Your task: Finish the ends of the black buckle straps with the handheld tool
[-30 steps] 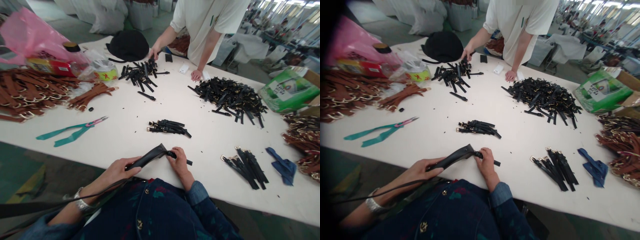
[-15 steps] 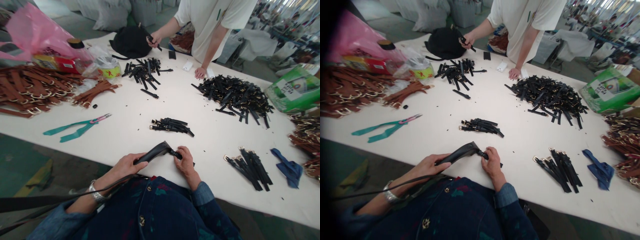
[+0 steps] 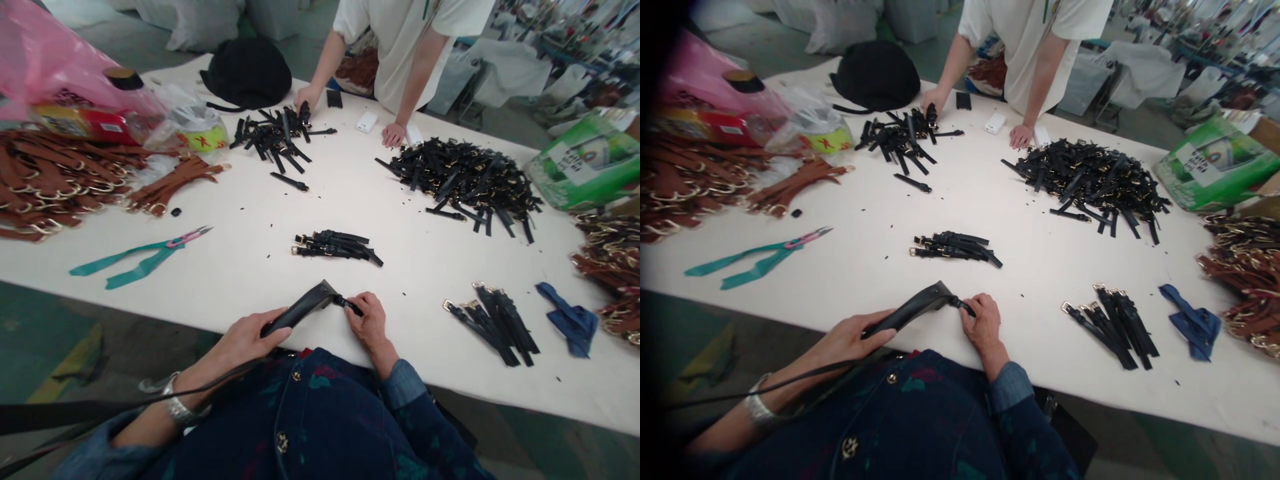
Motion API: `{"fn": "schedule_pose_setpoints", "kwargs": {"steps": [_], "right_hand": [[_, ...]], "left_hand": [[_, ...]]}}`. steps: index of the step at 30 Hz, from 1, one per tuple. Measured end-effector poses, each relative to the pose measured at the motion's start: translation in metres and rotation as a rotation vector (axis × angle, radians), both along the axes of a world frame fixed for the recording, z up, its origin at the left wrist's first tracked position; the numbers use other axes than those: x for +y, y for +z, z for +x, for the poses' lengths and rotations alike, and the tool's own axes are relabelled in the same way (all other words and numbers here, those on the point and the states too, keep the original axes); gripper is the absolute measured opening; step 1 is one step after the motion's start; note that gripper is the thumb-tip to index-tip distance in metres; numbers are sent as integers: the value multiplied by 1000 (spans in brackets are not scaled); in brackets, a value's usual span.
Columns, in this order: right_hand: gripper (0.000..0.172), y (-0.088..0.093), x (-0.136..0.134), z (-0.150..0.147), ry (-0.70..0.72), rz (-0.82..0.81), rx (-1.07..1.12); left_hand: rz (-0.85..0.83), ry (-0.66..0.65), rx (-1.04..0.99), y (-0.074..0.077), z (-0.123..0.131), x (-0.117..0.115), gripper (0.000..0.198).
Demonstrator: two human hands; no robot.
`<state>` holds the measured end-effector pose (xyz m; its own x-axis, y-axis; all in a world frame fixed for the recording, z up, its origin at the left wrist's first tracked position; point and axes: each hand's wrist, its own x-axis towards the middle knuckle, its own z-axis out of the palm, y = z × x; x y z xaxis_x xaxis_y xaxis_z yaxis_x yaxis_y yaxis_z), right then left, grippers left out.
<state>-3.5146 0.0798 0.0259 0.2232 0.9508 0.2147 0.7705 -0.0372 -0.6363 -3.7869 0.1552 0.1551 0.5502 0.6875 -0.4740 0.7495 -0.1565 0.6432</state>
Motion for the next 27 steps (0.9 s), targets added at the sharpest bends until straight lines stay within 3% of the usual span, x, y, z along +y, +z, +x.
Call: {"fn": "schedule_pose_setpoints", "kwargs": {"steps": [8,18,27], "right_hand": [[18,2,-1,-2,36,-9,-99],[18,-2,-2,-7,16,-17,-57],[18,-10,-2,-4,17,29,-28]], "left_hand": [[31,61,-33,4,25,3,57],[-36,13,18,-2,-7,-8,61],[53,33,5,-1,28,-3,60]]}}
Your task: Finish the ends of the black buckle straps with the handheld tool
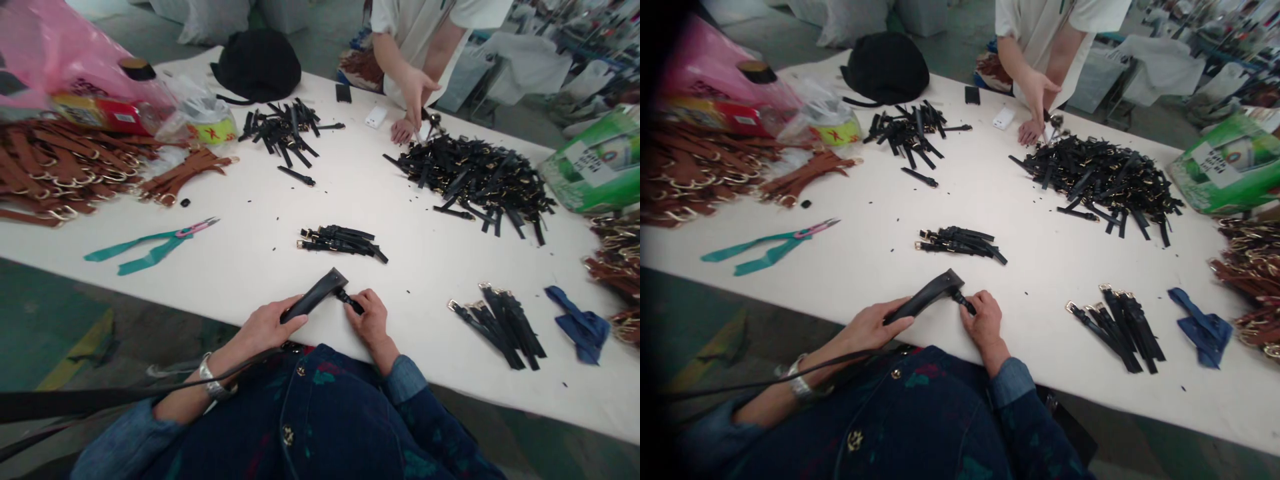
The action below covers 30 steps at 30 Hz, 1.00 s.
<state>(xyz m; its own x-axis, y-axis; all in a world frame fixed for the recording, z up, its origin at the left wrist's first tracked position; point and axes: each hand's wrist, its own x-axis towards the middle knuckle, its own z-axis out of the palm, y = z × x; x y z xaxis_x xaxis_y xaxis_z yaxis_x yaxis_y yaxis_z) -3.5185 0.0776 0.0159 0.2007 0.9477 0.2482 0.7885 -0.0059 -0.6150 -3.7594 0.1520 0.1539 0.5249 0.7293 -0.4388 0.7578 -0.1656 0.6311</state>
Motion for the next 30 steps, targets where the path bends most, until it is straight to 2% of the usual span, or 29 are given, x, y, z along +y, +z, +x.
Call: {"fn": "schedule_pose_setpoints", "kwargs": {"steps": [4,10,13,22,26,30], "right_hand": [[17,0,-1,0,-3,23,-17],[16,4,0,-1,-1,22,-9],[16,3,0,-1,4,8,0],[17,2,0,0,0,27,-16],[18,2,0,0,-7,28,-23],[18,1,0,0,-6,24,15]], "left_hand": [[23,-5,0,-3,2,4,60],[5,3,45,-9,-22,-7,74],[-16,2,55,-11,-28,-12,75],[64,22,-17,-25,-4,-8,69],[36,64,-44,-24,-23,-20,74],[-82,129,-87,-17,-49,-36,71]]}}
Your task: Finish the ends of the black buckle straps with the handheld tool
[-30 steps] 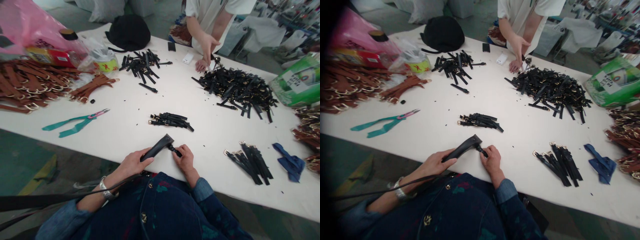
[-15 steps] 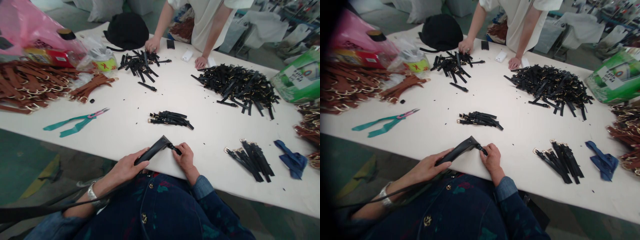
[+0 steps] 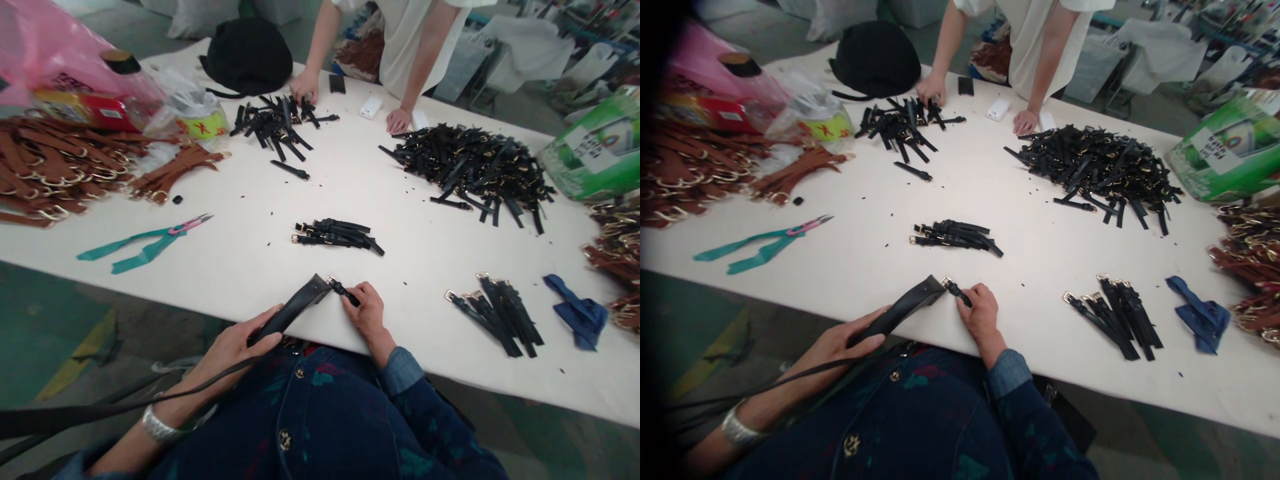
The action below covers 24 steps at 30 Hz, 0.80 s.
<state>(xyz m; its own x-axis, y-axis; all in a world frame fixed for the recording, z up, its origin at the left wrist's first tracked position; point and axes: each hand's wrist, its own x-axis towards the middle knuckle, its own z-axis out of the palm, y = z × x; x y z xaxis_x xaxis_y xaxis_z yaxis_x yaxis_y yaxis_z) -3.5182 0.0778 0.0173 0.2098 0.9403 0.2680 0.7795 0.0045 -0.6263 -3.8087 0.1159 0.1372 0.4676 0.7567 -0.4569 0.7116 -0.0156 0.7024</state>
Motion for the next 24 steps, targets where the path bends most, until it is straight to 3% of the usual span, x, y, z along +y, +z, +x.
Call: {"fn": "schedule_pose_setpoints", "kwargs": {"steps": [3,11,24], "right_hand": [[18,0,0,1,4,1,8],[17,1,1,2,-8,-17,30],[16,5,1,4,17,-42,78]], "left_hand": [[-49,16,-17,2,-6,-7,70],[12,-41,94,1,15,-9,71],[-71,-15,-94,-11,5,-7,68]]}}
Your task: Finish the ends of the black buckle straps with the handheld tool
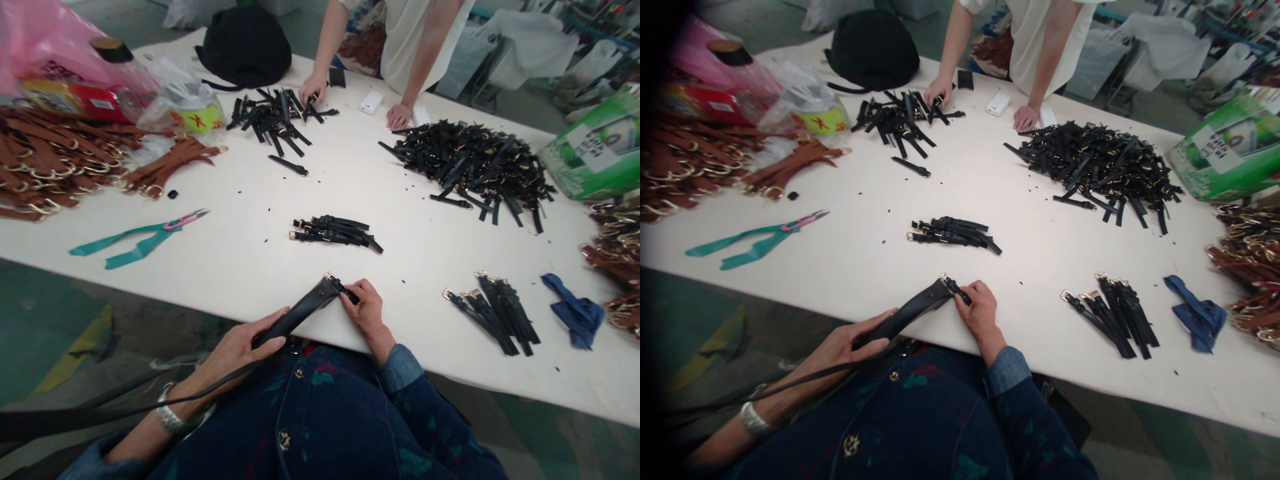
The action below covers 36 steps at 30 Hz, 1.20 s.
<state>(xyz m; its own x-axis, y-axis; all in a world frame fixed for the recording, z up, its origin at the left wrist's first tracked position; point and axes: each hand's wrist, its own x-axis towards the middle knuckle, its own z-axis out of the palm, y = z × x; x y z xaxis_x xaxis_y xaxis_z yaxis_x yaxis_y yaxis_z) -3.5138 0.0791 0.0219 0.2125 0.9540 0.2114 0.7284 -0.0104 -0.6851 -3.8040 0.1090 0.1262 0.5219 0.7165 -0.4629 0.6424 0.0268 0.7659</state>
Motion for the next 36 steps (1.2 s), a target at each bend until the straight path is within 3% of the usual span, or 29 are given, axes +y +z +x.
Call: {"fn": "schedule_pose_setpoints", "kwargs": {"steps": [12,16,26,36], "right_hand": [[18,-2,-1,0,0,-7,-12],[18,0,-2,0,2,-13,-19],[17,0,-1,0,-4,-7,-3],[17,3,-1,0,5,-5,-8]], "left_hand": [[-64,48,-147,9,22,16,65],[8,62,-82,10,16,23,70],[-76,75,-86,3,-10,19,66],[56,-7,-41,11,21,39,63]]}}
